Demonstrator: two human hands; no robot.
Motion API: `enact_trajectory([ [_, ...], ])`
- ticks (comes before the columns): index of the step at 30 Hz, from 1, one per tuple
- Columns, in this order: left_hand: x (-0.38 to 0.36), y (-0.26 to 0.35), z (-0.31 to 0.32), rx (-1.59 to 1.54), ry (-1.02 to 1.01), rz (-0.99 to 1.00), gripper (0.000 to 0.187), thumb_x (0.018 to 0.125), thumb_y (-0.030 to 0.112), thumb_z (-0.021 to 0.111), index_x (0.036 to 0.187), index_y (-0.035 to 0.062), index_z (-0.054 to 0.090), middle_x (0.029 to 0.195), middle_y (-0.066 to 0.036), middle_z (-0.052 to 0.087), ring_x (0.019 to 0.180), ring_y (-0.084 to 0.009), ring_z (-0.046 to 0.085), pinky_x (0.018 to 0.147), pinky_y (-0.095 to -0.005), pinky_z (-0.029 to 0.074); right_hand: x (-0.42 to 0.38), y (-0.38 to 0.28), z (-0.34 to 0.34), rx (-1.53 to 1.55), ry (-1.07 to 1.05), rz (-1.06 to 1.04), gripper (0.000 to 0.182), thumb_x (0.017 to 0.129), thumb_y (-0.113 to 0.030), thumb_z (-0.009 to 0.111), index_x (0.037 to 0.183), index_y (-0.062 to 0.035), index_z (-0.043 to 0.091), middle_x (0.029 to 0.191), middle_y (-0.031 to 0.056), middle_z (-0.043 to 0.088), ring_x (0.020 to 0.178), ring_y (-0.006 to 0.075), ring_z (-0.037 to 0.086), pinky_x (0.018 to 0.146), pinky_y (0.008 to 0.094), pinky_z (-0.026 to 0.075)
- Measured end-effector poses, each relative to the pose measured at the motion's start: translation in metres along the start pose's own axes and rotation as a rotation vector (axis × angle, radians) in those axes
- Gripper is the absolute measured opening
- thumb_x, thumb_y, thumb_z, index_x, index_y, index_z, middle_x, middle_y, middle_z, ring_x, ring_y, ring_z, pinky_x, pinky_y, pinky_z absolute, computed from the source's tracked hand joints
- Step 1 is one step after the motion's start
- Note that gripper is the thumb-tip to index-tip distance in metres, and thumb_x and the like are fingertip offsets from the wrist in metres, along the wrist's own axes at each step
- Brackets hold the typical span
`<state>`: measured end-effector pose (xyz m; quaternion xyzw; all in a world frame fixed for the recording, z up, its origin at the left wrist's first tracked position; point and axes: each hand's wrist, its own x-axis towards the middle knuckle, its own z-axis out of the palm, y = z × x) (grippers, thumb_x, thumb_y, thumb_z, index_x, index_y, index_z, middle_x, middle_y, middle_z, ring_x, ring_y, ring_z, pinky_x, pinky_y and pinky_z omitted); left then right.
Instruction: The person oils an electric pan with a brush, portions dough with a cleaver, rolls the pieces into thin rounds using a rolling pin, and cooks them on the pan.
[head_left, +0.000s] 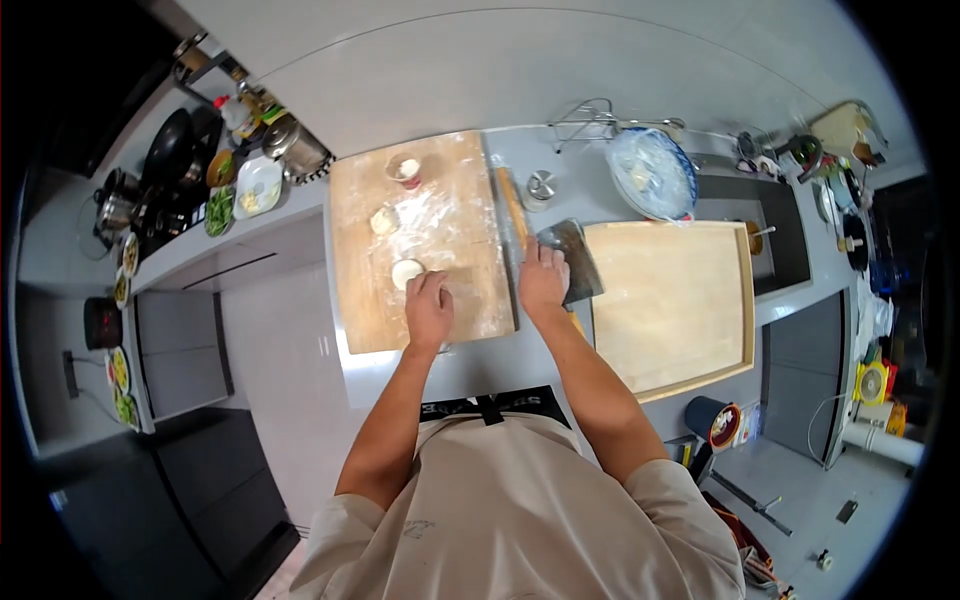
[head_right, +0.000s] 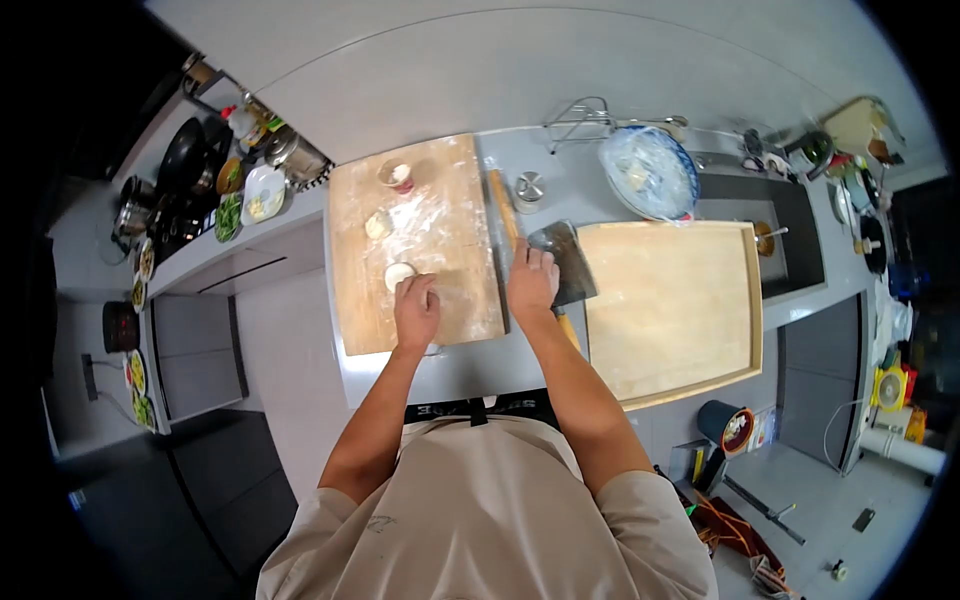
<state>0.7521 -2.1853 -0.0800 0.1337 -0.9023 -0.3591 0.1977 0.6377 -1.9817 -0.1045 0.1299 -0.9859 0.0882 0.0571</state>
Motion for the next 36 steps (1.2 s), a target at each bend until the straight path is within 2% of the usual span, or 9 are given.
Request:
enact_trajectory([
  [3,0.001,-0.032,-0.027,0.062,0.085,-0.085,0.031,0.089,-0.003,0.066,0.118,0.0040,0.076,0.118,-0.017,0.072,0.113,-0.0383,0.064,0.100,-0.0455,0.054,-0.005,-0.022,0.001,0.151,0.231,-0.074,0.046,0.095,-0.009,0.064,0.140,-0.0070,0.067,0.132,0.0111,0.072,0.112,0.0340,0.065,0.093,0.0476,0.053],
  [10,0.049,-0.073,-0.043,0.130,0.047,-0.234,0.048,0.089,-0.003,0.070,0.134,0.0129,0.075,0.137,-0.019,0.065,0.124,-0.0413,0.058,0.107,-0.0489,0.050,0.020,-0.119,0.006,0.616,-0.338,-0.358,0.048,0.098,-0.004,0.058,0.145,-0.0019,0.062,0.156,0.0205,0.059,0.145,0.0384,0.055,0.123,0.0478,0.042],
  [12,0.074,-0.077,-0.043,0.311,0.035,-0.006,0.055,0.091,0.002,0.071,0.141,0.0241,0.074,0.157,-0.018,0.053,0.137,-0.0437,0.051,0.112,-0.0511,0.047,0.046,-0.144,0.020,0.554,-0.305,-0.379,0.048,0.099,-0.007,0.058,0.147,-0.0016,0.060,0.158,0.0214,0.057,0.147,0.0391,0.054,0.124,0.0475,0.042],
  [15,0.104,-0.103,-0.042,0.419,-0.183,-0.039,0.055,0.094,0.008,0.069,0.144,0.0309,0.072,0.170,-0.016,0.041,0.146,-0.0445,0.044,0.116,-0.0525,0.045,0.087,-0.163,0.036,0.463,-0.348,-0.415,0.051,0.106,-0.016,0.056,0.155,-0.0016,0.053,0.168,0.0219,0.047,0.156,0.0392,0.043,0.128,0.0481,0.036],
  [18,0.124,-0.137,-0.047,0.423,-0.161,0.015,0.046,0.097,0.011,0.066,0.138,0.0285,0.077,0.170,-0.015,0.042,0.145,-0.0440,0.047,0.117,-0.0513,0.045,0.100,-0.176,0.068,0.281,-0.310,-0.579,0.056,0.111,-0.033,0.051,0.159,-0.0026,0.051,0.175,0.0171,0.037,0.165,0.0358,0.026,0.134,0.0507,0.023],
  [23,0.115,-0.138,-0.079,0.258,-0.123,0.041,0.047,0.090,-0.002,0.067,0.130,0.0189,0.081,0.165,-0.020,0.048,0.140,-0.0439,0.051,0.118,-0.0496,0.046,0.044,-0.147,0.021,0.317,-0.537,-0.763,0.058,0.112,-0.039,0.052,0.160,-0.0066,0.052,0.173,0.0134,0.042,0.164,0.0356,0.030,0.133,0.0508,0.024],
  [26,0.069,-0.127,-0.086,0.115,-0.024,-0.035,0.054,0.087,-0.014,0.062,0.133,0.0112,0.077,0.158,-0.021,0.052,0.137,-0.0420,0.055,0.114,-0.0468,0.049,0.027,-0.139,0.006,0.443,-0.434,-0.367,0.065,0.104,-0.041,0.067,0.160,-0.0102,0.053,0.169,0.0145,0.047,0.160,0.0358,0.037,0.130,0.0542,0.029],
  [30,0.025,-0.130,-0.080,-0.017,0.036,-0.178,0.050,0.090,-0.016,0.059,0.134,0.0029,0.073,0.150,-0.019,0.058,0.135,-0.0387,0.058,0.109,-0.0420,0.053,0.005,-0.174,0.003,0.349,-0.472,-0.742,0.059,0.101,-0.032,0.072,0.157,-0.0206,0.058,0.162,0.0132,0.053,0.156,0.0338,0.042,0.125,0.0587,0.035],
  [36,0.014,-0.128,-0.073,-0.076,0.064,-0.227,0.048,0.089,-0.013,0.060,0.131,0.0050,0.074,0.147,-0.016,0.060,0.132,-0.0377,0.058,0.109,-0.0424,0.053,0.044,-0.171,0.051,0.485,-0.119,-0.380,0.047,0.102,-0.022,0.069,0.147,-0.0102,0.064,0.151,0.0138,0.060,0.145,0.0390,0.049,0.121,0.0588,0.037],
])
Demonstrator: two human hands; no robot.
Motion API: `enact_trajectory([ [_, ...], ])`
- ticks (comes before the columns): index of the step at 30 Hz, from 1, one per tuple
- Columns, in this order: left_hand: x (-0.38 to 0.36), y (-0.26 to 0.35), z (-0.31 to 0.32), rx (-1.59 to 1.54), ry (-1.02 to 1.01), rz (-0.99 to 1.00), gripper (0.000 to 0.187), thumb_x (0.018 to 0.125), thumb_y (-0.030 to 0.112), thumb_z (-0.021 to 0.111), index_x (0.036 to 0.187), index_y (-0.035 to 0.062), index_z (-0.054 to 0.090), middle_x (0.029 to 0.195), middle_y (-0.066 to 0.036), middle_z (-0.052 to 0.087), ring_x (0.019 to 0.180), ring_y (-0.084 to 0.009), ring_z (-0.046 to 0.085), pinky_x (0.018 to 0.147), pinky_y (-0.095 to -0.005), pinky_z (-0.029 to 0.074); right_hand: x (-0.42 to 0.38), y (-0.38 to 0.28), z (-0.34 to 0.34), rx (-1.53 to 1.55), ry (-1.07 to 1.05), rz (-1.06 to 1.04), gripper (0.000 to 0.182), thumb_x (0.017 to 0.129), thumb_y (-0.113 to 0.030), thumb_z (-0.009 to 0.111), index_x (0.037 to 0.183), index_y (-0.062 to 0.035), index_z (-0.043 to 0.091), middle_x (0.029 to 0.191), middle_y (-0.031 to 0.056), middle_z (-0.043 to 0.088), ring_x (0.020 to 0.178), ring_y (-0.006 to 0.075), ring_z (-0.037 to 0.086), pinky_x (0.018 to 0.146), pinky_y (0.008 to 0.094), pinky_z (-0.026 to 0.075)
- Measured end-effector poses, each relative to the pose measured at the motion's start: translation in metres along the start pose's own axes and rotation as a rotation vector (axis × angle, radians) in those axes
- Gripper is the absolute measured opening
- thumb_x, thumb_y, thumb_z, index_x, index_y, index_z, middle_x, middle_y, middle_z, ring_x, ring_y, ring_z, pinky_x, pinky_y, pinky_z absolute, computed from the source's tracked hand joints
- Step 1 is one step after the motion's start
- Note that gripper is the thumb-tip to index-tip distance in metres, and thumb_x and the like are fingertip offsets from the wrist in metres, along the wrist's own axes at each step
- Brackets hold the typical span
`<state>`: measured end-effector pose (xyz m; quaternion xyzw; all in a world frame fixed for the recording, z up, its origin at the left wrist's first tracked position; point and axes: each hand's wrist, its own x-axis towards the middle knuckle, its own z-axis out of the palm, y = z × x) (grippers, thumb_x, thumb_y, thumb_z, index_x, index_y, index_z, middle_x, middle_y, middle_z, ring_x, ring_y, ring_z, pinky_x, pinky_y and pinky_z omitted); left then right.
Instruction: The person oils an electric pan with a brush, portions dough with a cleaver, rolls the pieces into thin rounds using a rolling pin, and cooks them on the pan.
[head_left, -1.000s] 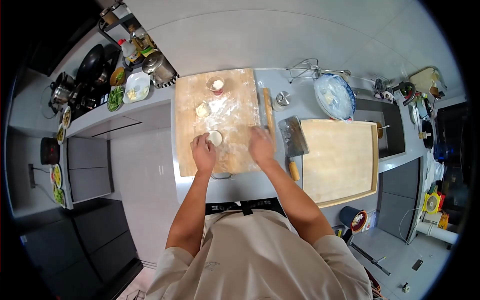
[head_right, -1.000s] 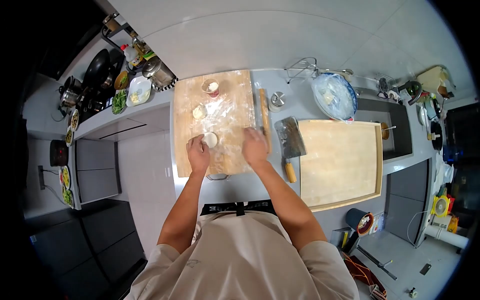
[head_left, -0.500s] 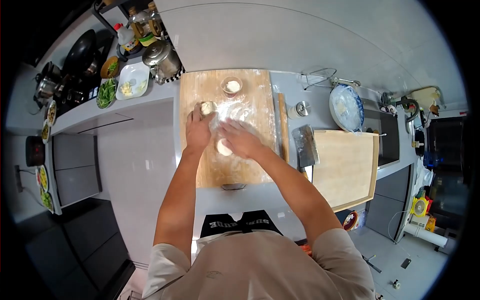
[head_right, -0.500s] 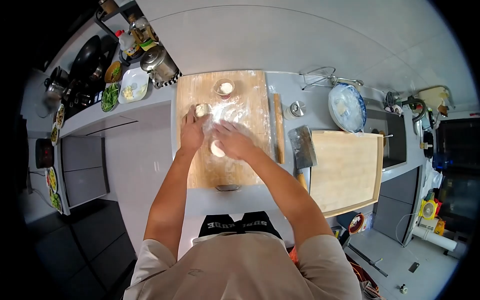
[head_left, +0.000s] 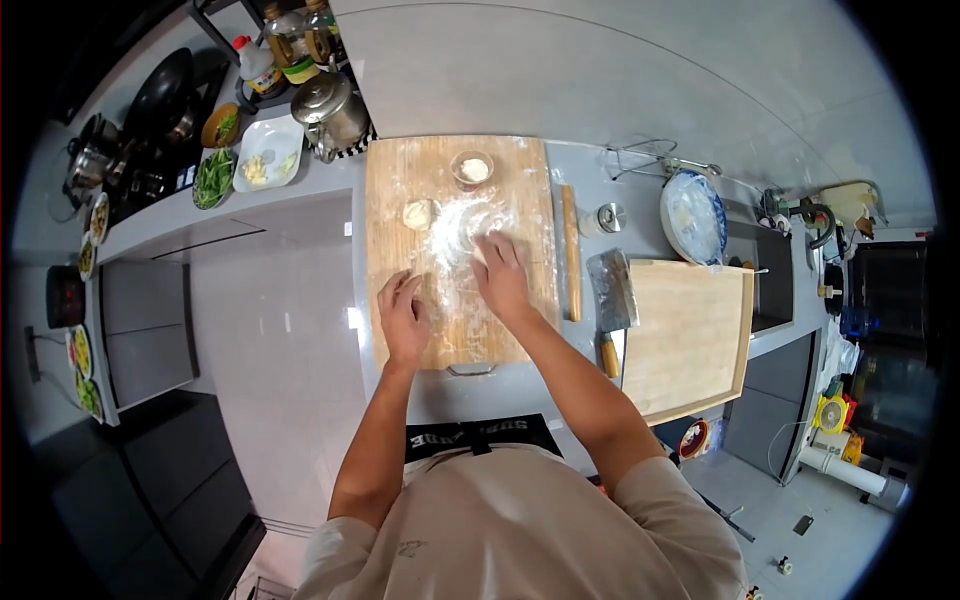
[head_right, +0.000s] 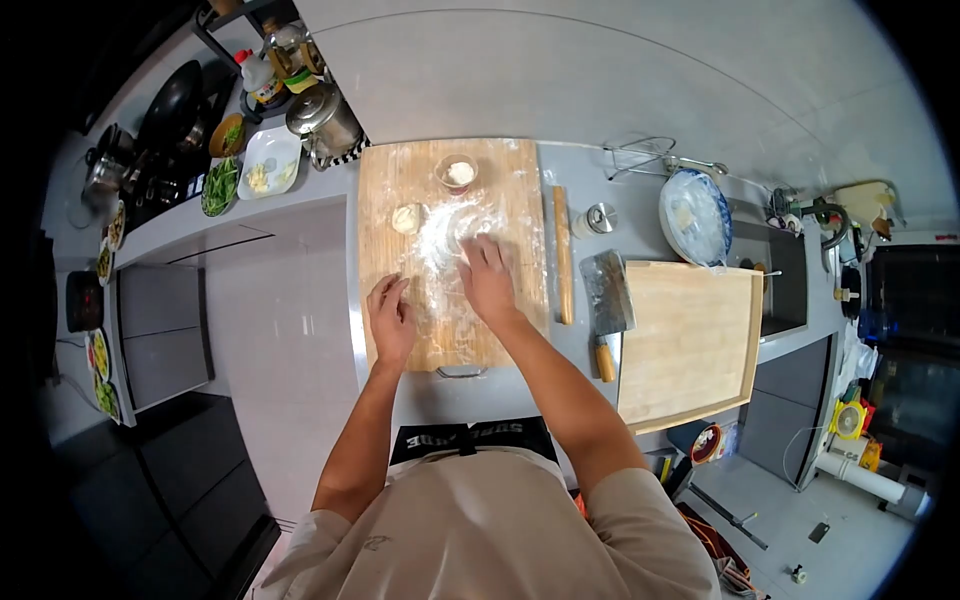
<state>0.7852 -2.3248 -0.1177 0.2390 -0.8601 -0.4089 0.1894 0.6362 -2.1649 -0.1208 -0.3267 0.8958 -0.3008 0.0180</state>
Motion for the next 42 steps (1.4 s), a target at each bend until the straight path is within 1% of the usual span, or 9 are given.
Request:
enact_trajectory([
  [5,-0.007,-0.002,0.001,-0.062,0.013,-0.089,0.045,0.093,-0.013,0.058,0.132,0.0034,0.073,0.148,-0.015,0.059,0.131,-0.0321,0.061,0.101,-0.0355,0.055,0.043,-0.030,0.055,-0.121,0.002,-0.081,0.041,0.105,-0.023,0.062,0.143,-0.0075,0.065,0.155,0.0183,0.057,0.145,0.0442,0.047,0.122,0.0566,0.037],
  [11,-0.014,-0.007,-0.011,-0.105,0.041,-0.065,0.044,0.096,-0.014,0.056,0.134,0.0022,0.072,0.150,-0.014,0.057,0.127,-0.0249,0.064,0.093,-0.0286,0.056,-0.059,-0.027,0.003,-0.058,-0.239,-0.210,0.047,0.102,-0.020,0.069,0.147,-0.0075,0.063,0.158,0.0192,0.054,0.149,0.0415,0.046,0.123,0.0543,0.041],
  [13,-0.023,-0.008,-0.013,-0.103,0.036,-0.074,0.043,0.097,-0.013,0.056,0.134,0.0022,0.072,0.150,-0.014,0.057,0.127,-0.0247,0.064,0.093,-0.0286,0.056,-0.049,-0.009,0.014,-0.210,0.006,0.056,0.048,0.101,-0.018,0.070,0.148,-0.0059,0.062,0.160,0.0200,0.052,0.150,0.0425,0.046,0.124,0.0539,0.039],
  [18,-0.021,0.003,-0.011,-0.163,0.030,-0.135,0.051,0.092,-0.017,0.055,0.136,0.0031,0.071,0.145,-0.016,0.061,0.134,-0.0326,0.061,0.098,-0.0343,0.057,-0.017,-0.025,0.034,-0.180,-0.165,-0.211,0.056,0.107,-0.020,0.060,0.160,-0.0038,0.049,0.170,0.0248,0.040,0.159,0.0476,0.033,0.129,0.0597,0.029],
  [22,-0.024,0.007,-0.015,-0.139,0.021,-0.144,0.052,0.093,-0.016,0.054,0.140,0.0023,0.067,0.145,-0.017,0.061,0.133,-0.0339,0.061,0.102,-0.0366,0.056,-0.061,-0.044,-0.019,-0.009,-0.204,-0.008,0.079,0.104,-0.034,0.068,0.168,-0.0024,0.036,0.176,0.0230,0.030,0.165,0.0427,0.024,0.135,0.0550,0.020],
  [29,-0.031,0.004,-0.010,-0.037,0.045,-0.065,0.055,0.092,-0.015,0.054,0.143,0.0019,0.063,0.145,-0.018,0.063,0.134,-0.0385,0.059,0.110,-0.0429,0.051,-0.066,-0.053,-0.023,-0.089,-0.373,-0.114,0.087,0.104,-0.041,0.069,0.170,-0.0001,0.031,0.178,0.0215,0.027,0.167,0.0394,0.020,0.135,0.0557,0.016],
  [35,-0.022,0.037,0.006,-0.054,0.004,0.040,0.052,0.088,-0.015,0.055,0.135,0.0022,0.068,0.138,-0.017,0.066,0.131,-0.0384,0.061,0.110,-0.0451,0.052,-0.081,-0.011,-0.060,0.064,-0.228,-0.200,0.056,0.106,-0.026,0.063,0.157,-0.0049,0.055,0.166,0.0190,0.050,0.153,0.0415,0.045,0.126,0.0537,0.036],
  [37,-0.024,0.057,0.025,-0.059,-0.029,0.112,0.050,0.088,-0.015,0.056,0.132,0.0024,0.070,0.135,-0.016,0.068,0.129,-0.0380,0.061,0.109,-0.0453,0.052,-0.099,0.002,-0.066,0.054,0.192,0.249,0.043,0.103,-0.016,0.064,0.144,-0.0072,0.066,0.154,0.0180,0.060,0.137,0.0412,0.058,0.117,0.0509,0.046],
  [42,-0.023,0.101,0.065,-0.057,-0.208,0.273,0.048,0.089,-0.016,0.055,0.131,0.0035,0.071,0.131,-0.018,0.069,0.123,-0.0374,0.063,0.102,-0.0418,0.054,-0.106,0.058,-0.083,-0.312,0.319,0.457,0.043,0.098,-0.010,0.064,0.141,-0.0058,0.065,0.137,0.0134,0.068,0.124,0.0381,0.062,0.107,0.0500,0.050],
])
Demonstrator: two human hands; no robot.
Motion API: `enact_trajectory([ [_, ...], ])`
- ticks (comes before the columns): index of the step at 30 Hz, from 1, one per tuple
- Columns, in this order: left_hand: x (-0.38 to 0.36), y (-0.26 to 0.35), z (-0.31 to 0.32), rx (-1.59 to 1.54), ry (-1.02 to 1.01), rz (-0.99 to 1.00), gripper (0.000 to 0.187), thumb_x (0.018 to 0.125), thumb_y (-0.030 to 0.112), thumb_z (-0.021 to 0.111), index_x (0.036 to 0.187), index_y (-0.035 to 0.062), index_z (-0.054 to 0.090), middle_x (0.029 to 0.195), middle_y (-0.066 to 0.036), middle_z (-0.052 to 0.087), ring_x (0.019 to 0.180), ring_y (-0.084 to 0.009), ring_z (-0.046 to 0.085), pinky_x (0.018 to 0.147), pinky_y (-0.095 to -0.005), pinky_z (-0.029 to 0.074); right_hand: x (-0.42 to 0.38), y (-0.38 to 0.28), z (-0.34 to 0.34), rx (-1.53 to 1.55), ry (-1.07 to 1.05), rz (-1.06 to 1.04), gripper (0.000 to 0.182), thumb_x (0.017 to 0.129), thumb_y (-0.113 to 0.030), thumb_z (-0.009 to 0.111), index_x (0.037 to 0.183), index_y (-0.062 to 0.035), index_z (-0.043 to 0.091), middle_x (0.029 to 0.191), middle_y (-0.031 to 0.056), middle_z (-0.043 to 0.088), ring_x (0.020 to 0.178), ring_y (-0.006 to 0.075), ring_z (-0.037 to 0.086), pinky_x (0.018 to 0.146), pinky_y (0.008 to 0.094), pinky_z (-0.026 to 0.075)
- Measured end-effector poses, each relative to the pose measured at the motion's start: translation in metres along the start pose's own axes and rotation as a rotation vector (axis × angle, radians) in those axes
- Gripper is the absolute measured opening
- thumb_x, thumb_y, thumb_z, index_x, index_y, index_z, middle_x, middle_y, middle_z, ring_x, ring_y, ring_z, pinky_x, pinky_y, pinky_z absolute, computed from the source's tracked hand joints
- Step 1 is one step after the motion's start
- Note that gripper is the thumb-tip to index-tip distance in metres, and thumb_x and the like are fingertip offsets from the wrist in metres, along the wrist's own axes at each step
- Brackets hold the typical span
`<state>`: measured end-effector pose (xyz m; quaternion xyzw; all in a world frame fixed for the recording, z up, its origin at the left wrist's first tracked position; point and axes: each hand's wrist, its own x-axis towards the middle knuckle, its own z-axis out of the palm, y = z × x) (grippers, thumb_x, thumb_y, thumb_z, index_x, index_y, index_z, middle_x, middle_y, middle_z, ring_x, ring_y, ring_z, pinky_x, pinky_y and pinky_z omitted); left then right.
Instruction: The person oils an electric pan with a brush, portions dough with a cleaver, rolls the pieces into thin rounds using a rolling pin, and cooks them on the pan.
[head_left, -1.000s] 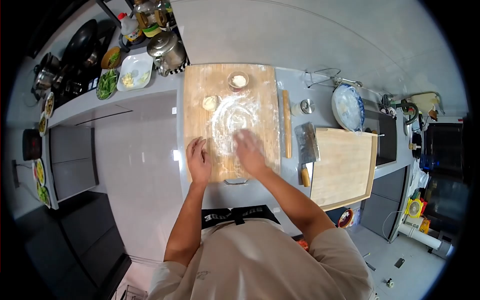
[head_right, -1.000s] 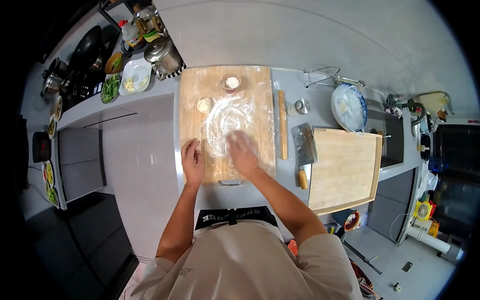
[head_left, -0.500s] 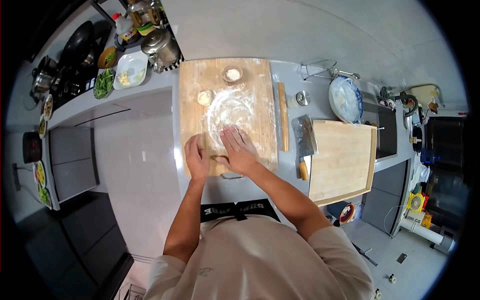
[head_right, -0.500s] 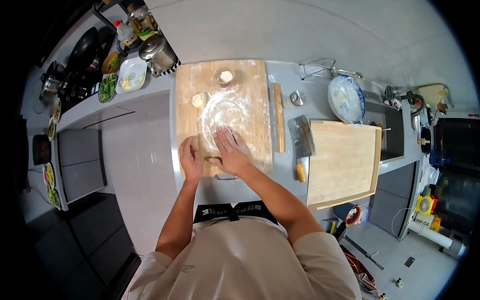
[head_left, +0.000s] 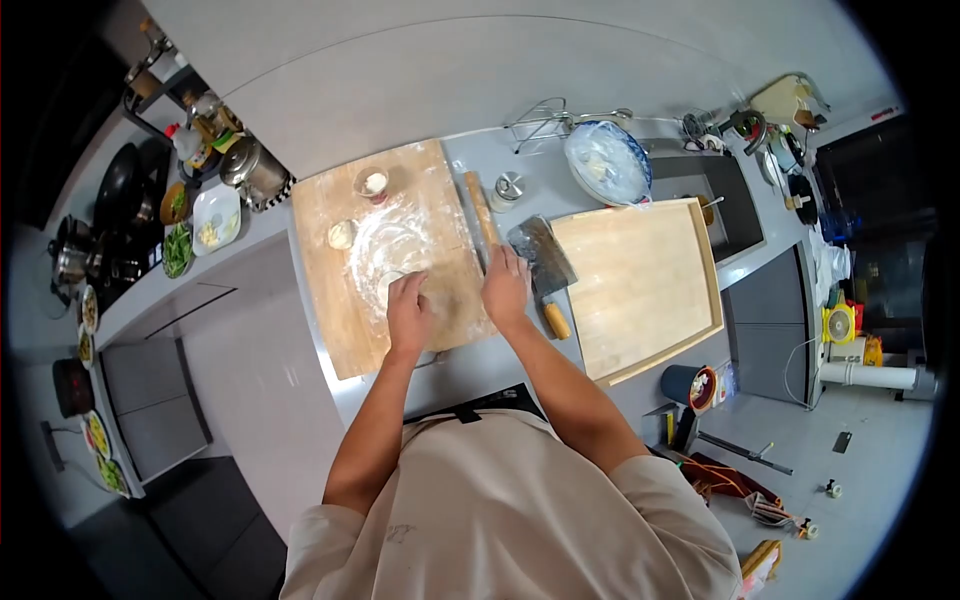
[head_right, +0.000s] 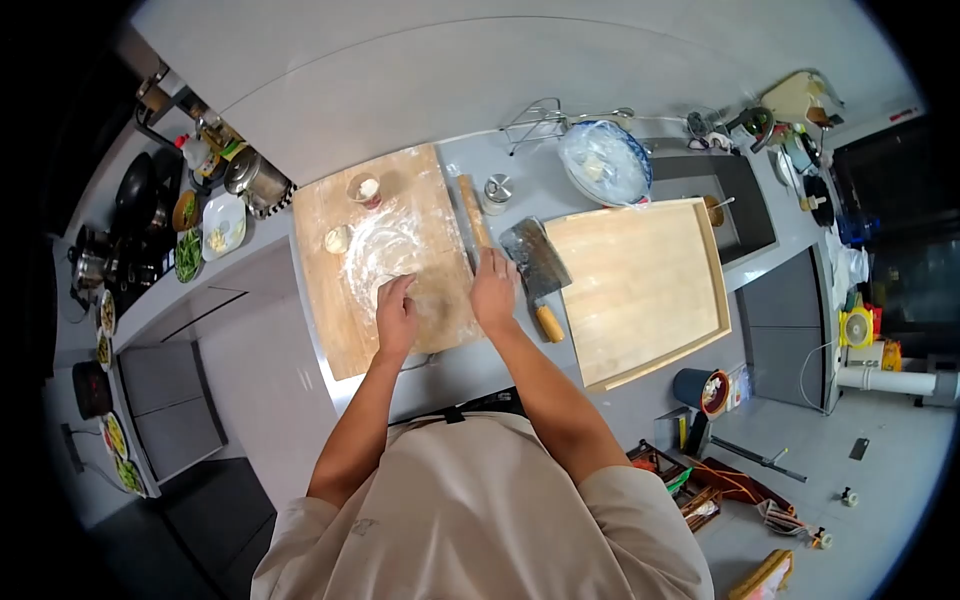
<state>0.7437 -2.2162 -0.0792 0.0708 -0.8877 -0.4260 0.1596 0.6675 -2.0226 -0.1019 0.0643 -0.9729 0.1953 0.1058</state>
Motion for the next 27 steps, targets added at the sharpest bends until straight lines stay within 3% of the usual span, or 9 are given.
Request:
enact_trajectory([
  [6,0.001,-0.016,-0.009,0.008,0.071,-0.078,0.049,0.091,-0.014,0.054,0.133,0.0049,0.071,0.130,-0.018,0.072,0.123,-0.0370,0.067,0.105,-0.0416,0.054,0.012,0.022,0.004,0.052,-0.180,0.113,0.056,0.094,-0.003,0.067,0.149,-0.0024,0.054,0.135,0.0244,0.065,0.125,0.0434,0.060,0.109,0.0522,0.047],
  [9,-0.009,-0.040,-0.040,0.021,0.187,-0.188,0.049,0.092,-0.013,0.054,0.135,0.0042,0.071,0.131,-0.018,0.073,0.124,-0.0347,0.069,0.107,-0.0407,0.054,-0.010,0.024,-0.007,0.110,-0.095,0.041,0.055,0.094,0.000,0.065,0.148,0.0000,0.054,0.136,0.0269,0.062,0.126,0.0451,0.058,0.109,0.0532,0.046],
  [10,-0.013,-0.045,-0.052,0.065,0.231,-0.205,0.048,0.093,-0.013,0.053,0.135,0.0031,0.071,0.131,-0.018,0.073,0.124,-0.0338,0.069,0.107,-0.0402,0.054,-0.022,0.017,-0.017,0.157,-0.046,0.008,0.055,0.095,0.001,0.059,0.149,-0.0033,0.058,0.135,0.0197,0.064,0.127,0.0424,0.059,0.109,0.0517,0.046],
  [15,-0.020,-0.066,-0.085,0.133,0.428,-0.357,0.040,0.106,0.000,0.054,0.145,0.0001,0.062,0.143,-0.023,0.065,0.132,-0.0366,0.063,0.113,-0.0443,0.050,-0.039,-0.022,-0.029,0.212,-0.231,-0.286,0.058,0.090,0.005,0.060,0.146,-0.0090,0.064,0.141,0.0157,0.063,0.130,0.0393,0.058,0.111,0.0530,0.044],
  [16,-0.020,-0.067,-0.090,0.191,0.428,-0.327,0.044,0.111,0.010,0.054,0.152,-0.0037,0.054,0.154,-0.026,0.057,0.143,-0.0427,0.054,0.121,-0.0484,0.043,-0.034,-0.034,-0.025,0.238,-0.279,-0.353,0.056,0.091,0.004,0.059,0.145,-0.0105,0.065,0.140,0.0137,0.065,0.130,0.0378,0.058,0.110,0.0520,0.043],
  [17,-0.016,-0.068,-0.092,0.192,0.430,-0.336,0.044,0.111,0.010,0.054,0.152,-0.0037,0.054,0.154,-0.026,0.057,0.143,-0.0427,0.054,0.121,-0.0484,0.043,-0.029,-0.043,-0.022,0.264,-0.329,-0.416,0.055,0.092,0.003,0.057,0.144,-0.0121,0.067,0.138,0.0116,0.066,0.130,0.0362,0.058,0.110,0.0510,0.042],
  [19,-0.008,-0.075,-0.090,0.306,0.377,-0.278,0.055,0.109,0.015,0.057,0.159,-0.0061,0.045,0.164,-0.029,0.047,0.152,-0.0467,0.042,0.128,-0.0505,0.033,-0.023,-0.053,-0.013,0.271,-0.351,-0.454,0.057,0.091,0.004,0.059,0.146,-0.0112,0.066,0.139,0.0102,0.066,0.131,0.0346,0.057,0.112,0.0507,0.041],
  [24,0.002,-0.095,-0.078,0.532,0.105,-0.228,0.063,0.111,0.030,0.055,0.161,-0.0061,0.044,0.169,-0.027,0.042,0.159,-0.0446,0.035,0.131,-0.0545,0.027,-0.018,-0.052,-0.001,0.221,-0.468,-0.497,0.057,0.094,0.000,0.061,0.150,-0.0104,0.062,0.148,0.0103,0.063,0.142,0.0329,0.053,0.119,0.0511,0.038],
  [27,0.012,-0.106,-0.069,0.594,0.050,-0.262,0.065,0.111,0.035,0.054,0.161,-0.0052,0.044,0.170,-0.027,0.042,0.159,-0.0439,0.035,0.130,-0.0564,0.027,-0.003,-0.054,0.014,0.096,-0.444,-0.457,0.055,0.101,-0.013,0.063,0.155,-0.0046,0.056,0.161,0.0150,0.055,0.154,0.0347,0.045,0.128,0.0538,0.030],
])
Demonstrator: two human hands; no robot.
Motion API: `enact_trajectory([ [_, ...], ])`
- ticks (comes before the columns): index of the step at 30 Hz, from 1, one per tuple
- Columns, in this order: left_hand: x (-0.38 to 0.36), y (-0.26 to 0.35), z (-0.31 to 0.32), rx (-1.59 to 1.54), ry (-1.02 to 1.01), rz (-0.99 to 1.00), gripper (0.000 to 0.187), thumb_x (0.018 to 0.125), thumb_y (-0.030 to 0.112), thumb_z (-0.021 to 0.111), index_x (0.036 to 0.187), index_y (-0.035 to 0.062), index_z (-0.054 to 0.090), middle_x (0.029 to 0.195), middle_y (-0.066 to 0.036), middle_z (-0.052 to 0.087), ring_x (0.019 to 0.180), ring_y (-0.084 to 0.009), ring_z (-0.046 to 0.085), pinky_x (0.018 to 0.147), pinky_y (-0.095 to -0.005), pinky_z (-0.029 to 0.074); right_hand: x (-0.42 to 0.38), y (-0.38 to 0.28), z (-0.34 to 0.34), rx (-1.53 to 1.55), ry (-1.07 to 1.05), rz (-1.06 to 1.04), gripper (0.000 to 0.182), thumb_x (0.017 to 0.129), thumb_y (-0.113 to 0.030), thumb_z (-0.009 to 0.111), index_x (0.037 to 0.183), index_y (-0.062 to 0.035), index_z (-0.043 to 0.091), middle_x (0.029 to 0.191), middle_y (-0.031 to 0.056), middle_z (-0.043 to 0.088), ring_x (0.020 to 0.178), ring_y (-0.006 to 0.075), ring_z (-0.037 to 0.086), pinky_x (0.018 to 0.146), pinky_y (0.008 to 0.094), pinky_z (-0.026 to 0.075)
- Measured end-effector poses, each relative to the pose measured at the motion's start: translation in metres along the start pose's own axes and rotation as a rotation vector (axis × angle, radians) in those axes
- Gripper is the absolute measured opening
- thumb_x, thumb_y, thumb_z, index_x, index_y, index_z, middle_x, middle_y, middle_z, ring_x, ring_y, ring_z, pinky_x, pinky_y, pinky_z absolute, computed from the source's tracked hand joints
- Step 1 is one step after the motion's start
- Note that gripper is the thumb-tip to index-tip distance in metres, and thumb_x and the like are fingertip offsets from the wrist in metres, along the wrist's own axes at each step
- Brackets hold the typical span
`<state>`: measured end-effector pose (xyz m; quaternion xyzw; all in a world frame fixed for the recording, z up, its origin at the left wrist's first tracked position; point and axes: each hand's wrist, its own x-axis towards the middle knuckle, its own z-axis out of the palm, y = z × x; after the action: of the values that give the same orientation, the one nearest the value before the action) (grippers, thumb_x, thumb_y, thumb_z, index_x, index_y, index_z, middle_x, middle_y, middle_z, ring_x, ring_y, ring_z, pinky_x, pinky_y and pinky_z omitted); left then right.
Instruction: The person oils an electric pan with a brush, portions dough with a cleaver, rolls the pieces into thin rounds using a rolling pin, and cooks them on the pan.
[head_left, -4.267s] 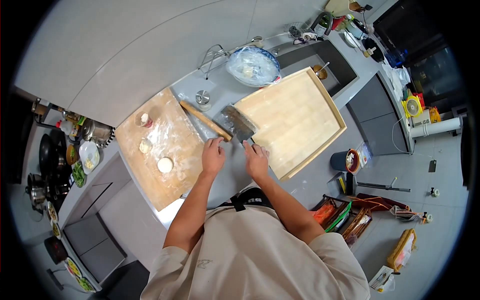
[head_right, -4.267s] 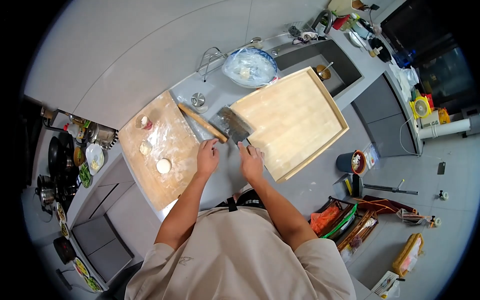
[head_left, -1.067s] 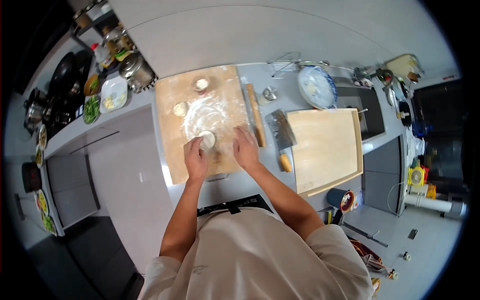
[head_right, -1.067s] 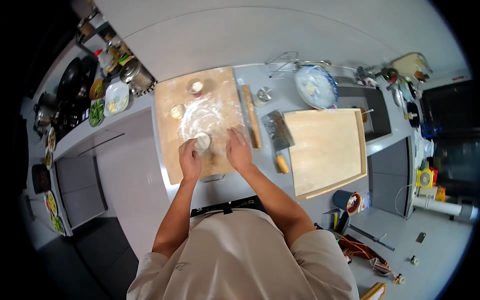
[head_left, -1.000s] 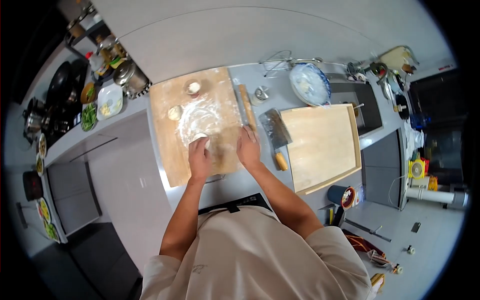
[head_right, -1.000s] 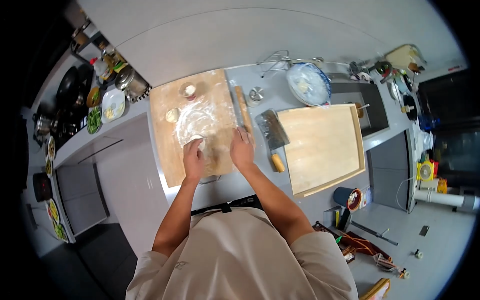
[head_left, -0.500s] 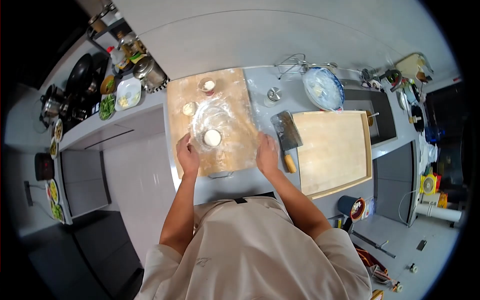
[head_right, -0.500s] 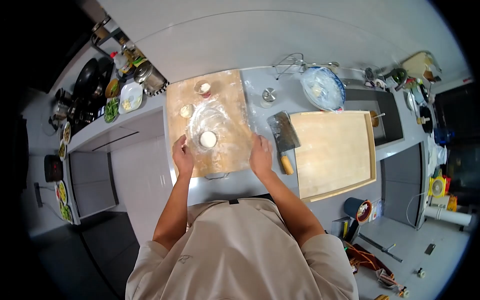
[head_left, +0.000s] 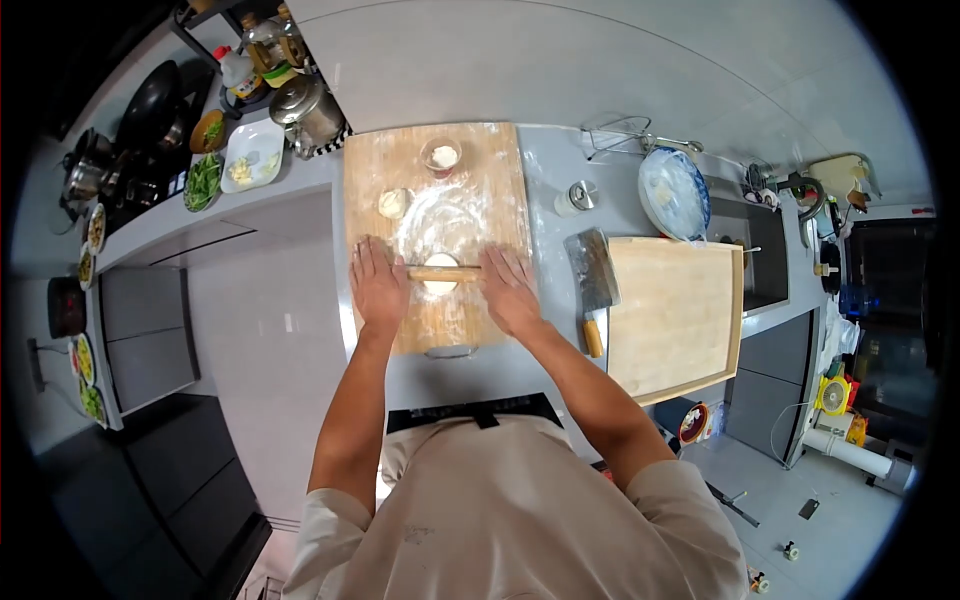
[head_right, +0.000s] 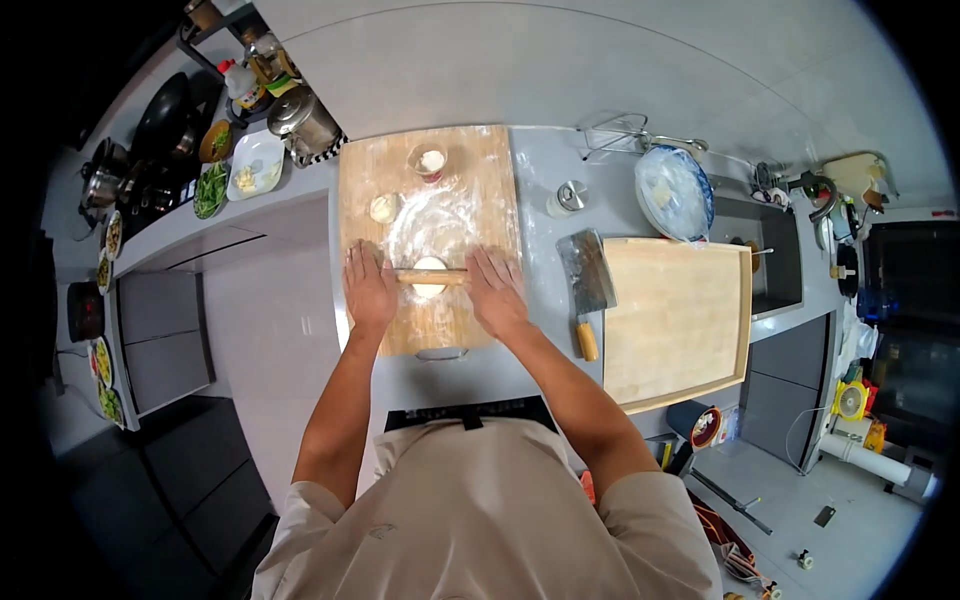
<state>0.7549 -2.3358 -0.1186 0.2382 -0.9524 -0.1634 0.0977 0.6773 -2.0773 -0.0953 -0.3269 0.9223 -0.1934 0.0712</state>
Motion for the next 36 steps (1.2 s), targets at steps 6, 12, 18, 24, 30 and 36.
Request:
enact_trajectory([
  [6,0.033,-0.002,0.001,0.051,0.005,0.016,0.069,0.110,0.037,0.055,0.162,-0.0066,0.043,0.171,-0.026,0.041,0.159,-0.0443,0.035,0.132,-0.0575,0.024,0.064,-0.004,0.003,-0.104,0.078,0.056,0.075,0.104,-0.038,0.065,0.163,0.0025,0.043,0.173,0.0225,0.039,0.164,0.0399,0.031,0.133,0.0581,0.019],
  [12,-0.019,-0.007,-0.009,0.016,-0.057,0.093,0.073,0.109,0.037,0.054,0.165,-0.0076,0.038,0.173,-0.028,0.036,0.159,-0.0477,0.033,0.132,-0.0603,0.021,0.017,-0.006,0.007,-0.087,-0.009,-0.023,0.088,0.104,-0.050,0.062,0.165,0.0082,0.037,0.172,0.0287,0.037,0.164,0.0444,0.029,0.133,0.0596,0.017],
  [18,0.011,-0.002,-0.013,0.039,-0.120,0.041,0.076,0.110,0.040,0.055,0.166,-0.0077,0.034,0.171,-0.031,0.036,0.160,-0.0477,0.032,0.132,-0.0591,0.020,0.031,-0.003,-0.002,-0.103,0.006,-0.054,0.080,0.109,-0.046,0.057,0.163,0.0094,0.038,0.172,0.0296,0.036,0.164,0.0457,0.027,0.133,0.0583,0.018],
  [24,-0.009,0.003,-0.015,0.010,-0.074,0.092,0.075,0.111,0.040,0.053,0.166,-0.0064,0.035,0.172,-0.029,0.037,0.161,-0.0451,0.031,0.132,-0.0595,0.020,0.050,0.003,0.003,-0.103,-0.039,-0.075,0.085,0.105,-0.048,0.062,0.164,0.0085,0.038,0.173,0.0291,0.035,0.164,0.0447,0.026,0.133,0.0592,0.019],
  [30,-0.017,-0.002,-0.014,0.056,-0.150,0.167,0.065,0.111,0.038,0.054,0.161,-0.0018,0.044,0.171,-0.026,0.040,0.162,-0.0405,0.032,0.132,-0.0597,0.016,0.044,0.001,-0.014,-0.094,-0.042,-0.114,0.073,0.103,-0.046,0.065,0.160,-0.0018,0.050,0.166,0.0194,0.049,0.161,0.0363,0.037,0.131,0.0554,0.026],
  [36,0.016,0.038,-0.027,-0.464,-0.185,0.319,0.052,0.092,0.005,0.072,0.143,-0.0019,0.063,0.131,-0.023,0.069,0.119,-0.0450,0.065,0.100,-0.0480,0.056,-0.008,0.007,-0.003,-0.013,0.171,-0.206,0.033,0.095,-0.017,0.068,0.127,-0.0144,0.076,0.126,0.0048,0.071,0.131,0.0260,0.060,0.117,0.0464,0.043],
])
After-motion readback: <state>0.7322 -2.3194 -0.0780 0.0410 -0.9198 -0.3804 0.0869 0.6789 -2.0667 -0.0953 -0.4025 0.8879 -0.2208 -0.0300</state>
